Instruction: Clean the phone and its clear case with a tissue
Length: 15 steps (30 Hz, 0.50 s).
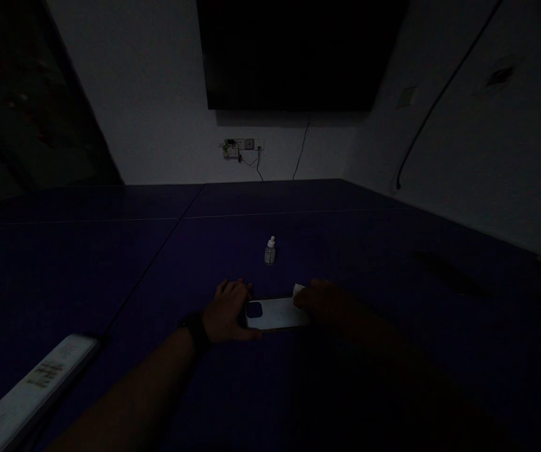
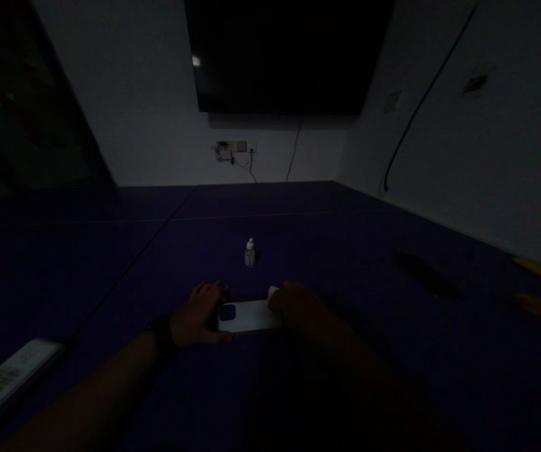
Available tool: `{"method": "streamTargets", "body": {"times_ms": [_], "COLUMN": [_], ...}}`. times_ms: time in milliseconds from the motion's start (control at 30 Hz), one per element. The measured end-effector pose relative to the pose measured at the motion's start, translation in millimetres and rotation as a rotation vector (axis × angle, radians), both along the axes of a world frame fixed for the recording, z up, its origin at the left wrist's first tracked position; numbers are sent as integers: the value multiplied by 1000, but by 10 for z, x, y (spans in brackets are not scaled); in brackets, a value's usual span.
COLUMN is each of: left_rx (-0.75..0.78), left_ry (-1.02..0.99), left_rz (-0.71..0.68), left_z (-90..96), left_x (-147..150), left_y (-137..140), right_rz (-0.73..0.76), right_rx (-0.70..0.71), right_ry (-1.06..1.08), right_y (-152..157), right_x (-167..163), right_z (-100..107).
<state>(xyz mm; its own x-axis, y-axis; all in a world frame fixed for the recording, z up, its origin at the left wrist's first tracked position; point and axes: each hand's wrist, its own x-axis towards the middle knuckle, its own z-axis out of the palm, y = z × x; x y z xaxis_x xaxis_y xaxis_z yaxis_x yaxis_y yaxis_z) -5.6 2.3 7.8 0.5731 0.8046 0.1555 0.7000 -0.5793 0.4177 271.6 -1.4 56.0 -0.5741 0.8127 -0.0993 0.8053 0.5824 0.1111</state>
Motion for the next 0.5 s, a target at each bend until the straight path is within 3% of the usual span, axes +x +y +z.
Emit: {"method": "streamTargets", "body": {"times_ms": [300, 400, 500], "left_rx": [-1, -4, -18], "left_ry": [-9, 3, 5], "left_rz": [-16, -13, -4], "left_z": [-2, 37, 63], "left_x": [-7, 4, 12], "left_y": [-7, -24, -38], "right_rz": [309, 245, 53], "right_rx": [24, -5, -1], "right_ry": [214, 164, 107], "right_y": [-34, -4, 32], "right_x": [-453, -294, -77], "right_z": [-183, -143, -67]}}
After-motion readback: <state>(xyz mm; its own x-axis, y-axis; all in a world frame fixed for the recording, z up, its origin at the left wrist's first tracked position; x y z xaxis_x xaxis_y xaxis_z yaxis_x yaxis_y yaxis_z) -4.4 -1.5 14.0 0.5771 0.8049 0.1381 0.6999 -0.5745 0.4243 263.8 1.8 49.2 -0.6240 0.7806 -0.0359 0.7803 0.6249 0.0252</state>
